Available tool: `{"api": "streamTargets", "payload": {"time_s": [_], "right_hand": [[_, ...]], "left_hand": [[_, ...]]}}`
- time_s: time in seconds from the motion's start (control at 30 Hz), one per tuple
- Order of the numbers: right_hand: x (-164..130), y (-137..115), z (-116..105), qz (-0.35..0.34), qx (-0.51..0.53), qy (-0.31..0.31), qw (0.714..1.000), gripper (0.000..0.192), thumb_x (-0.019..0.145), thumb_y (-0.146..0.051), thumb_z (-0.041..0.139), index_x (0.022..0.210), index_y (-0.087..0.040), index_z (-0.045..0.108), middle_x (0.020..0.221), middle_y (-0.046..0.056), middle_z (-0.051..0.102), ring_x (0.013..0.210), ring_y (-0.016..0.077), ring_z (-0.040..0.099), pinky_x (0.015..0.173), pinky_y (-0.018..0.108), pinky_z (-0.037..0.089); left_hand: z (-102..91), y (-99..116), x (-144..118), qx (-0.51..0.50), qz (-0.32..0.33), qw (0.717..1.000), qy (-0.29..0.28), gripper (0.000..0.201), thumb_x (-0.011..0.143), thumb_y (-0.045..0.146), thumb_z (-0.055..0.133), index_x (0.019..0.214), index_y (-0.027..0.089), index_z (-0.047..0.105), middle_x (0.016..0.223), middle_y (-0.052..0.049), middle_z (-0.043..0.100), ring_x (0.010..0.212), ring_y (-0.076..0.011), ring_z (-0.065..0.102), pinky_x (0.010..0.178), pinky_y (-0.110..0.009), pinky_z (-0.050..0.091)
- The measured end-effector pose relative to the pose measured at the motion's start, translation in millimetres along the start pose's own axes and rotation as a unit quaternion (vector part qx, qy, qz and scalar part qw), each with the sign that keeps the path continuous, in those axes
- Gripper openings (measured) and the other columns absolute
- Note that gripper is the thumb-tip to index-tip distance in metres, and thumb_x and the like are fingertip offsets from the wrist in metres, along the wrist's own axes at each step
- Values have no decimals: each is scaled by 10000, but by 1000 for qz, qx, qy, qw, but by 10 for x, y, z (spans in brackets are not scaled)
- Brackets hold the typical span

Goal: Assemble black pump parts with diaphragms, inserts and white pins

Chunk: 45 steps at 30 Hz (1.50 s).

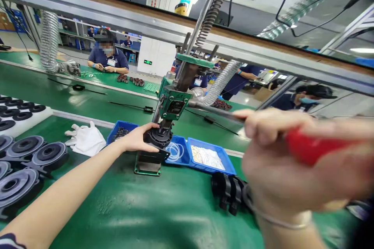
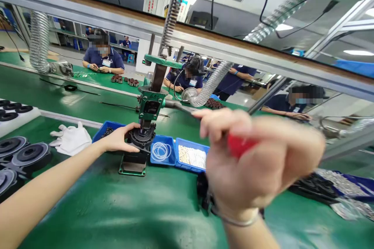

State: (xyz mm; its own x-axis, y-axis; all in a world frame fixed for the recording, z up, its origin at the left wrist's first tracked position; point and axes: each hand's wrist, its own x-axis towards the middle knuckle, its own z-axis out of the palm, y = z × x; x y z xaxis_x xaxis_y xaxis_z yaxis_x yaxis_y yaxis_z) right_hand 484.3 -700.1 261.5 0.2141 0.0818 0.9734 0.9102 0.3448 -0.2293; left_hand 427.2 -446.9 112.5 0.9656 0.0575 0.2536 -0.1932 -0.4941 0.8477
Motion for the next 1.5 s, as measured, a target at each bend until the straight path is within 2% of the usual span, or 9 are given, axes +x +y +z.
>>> {"api": "streamTargets", "payload": {"time_s": [0.13,0.4,0.67,0.83,0.97,1.13,1.3,1.4,1.5], "right_hand": [[-399,44,44,-43,28,93,994,123,970,-405,553,909,-301,578,659,-35,535,546,172,497,671,494,576],[-320,5,91,-42,-12,90,995,174,1006,-418,465,898,-284,494,657,-33,453,580,178,555,714,485,592],[-341,17,25,-36,-1,24,999,100,1011,-389,457,1012,-294,488,753,-22,507,650,168,583,765,460,590],[-492,38,82,-51,1,75,996,65,1015,-369,427,1006,-308,447,759,-24,491,686,173,579,837,535,576],[-339,-14,29,-42,-8,32,999,104,1005,-341,461,1105,-315,472,859,-1,565,829,198,660,878,509,582],[-601,-142,-173,153,-78,-40,984,500,953,-238,568,1414,-291,382,1402,97,528,1330,256,521,1158,531,403],[-1825,-104,-176,371,-151,-280,873,631,952,-399,590,1499,-199,349,1541,170,416,1428,321,406,1161,589,373],[-2341,-142,-89,446,-177,-321,817,732,949,-483,563,1529,-129,293,1554,208,384,1438,323,389,1172,579,353],[-2518,-178,-1,485,-205,-305,794,785,930,-539,561,1525,-93,309,1536,221,408,1418,327,418,1166,561,365]], "left_hand": [[-1,-29,-1,8,-4,1000,4,863,618,457,861,1360,210,496,1310,-88,633,1202,-298,600,1110,-435,421],[1,-34,1,-23,-35,999,-5,893,602,440,874,1354,193,462,1328,-103,638,1232,-287,602,1128,-428,414],[-19,30,-45,-52,-63,997,-15,889,602,396,872,1342,183,426,1336,-126,632,1246,-302,595,1128,-463,420],[-29,-7,-35,-52,-65,996,-19,909,613,436,859,1362,198,402,1362,-123,616,1274,-299,574,1160,-491,375],[14,88,-98,-74,-75,994,1,939,591,453,864,1368,187,407,1359,-128,612,1251,-309,588,1151,-514,384],[406,191,-727,43,0,995,94,753,668,387,845,1328,231,519,1422,-101,523,1337,-303,493,1190,-483,337],[1152,104,-1318,18,-11,998,64,707,669,243,825,1313,262,533,1359,-97,543,1310,-279,501,1149,-451,400],[1413,-2,-1380,-16,-43,998,52,782,660,261,825,1356,228,470,1377,-128,536,1308,-289,506,1147,-467,401],[1433,-96,-1357,-36,-80,996,20,1022,650,349,836,1489,171,281,1521,-199,397,1402,-335,413,1183,-515,349]]}}
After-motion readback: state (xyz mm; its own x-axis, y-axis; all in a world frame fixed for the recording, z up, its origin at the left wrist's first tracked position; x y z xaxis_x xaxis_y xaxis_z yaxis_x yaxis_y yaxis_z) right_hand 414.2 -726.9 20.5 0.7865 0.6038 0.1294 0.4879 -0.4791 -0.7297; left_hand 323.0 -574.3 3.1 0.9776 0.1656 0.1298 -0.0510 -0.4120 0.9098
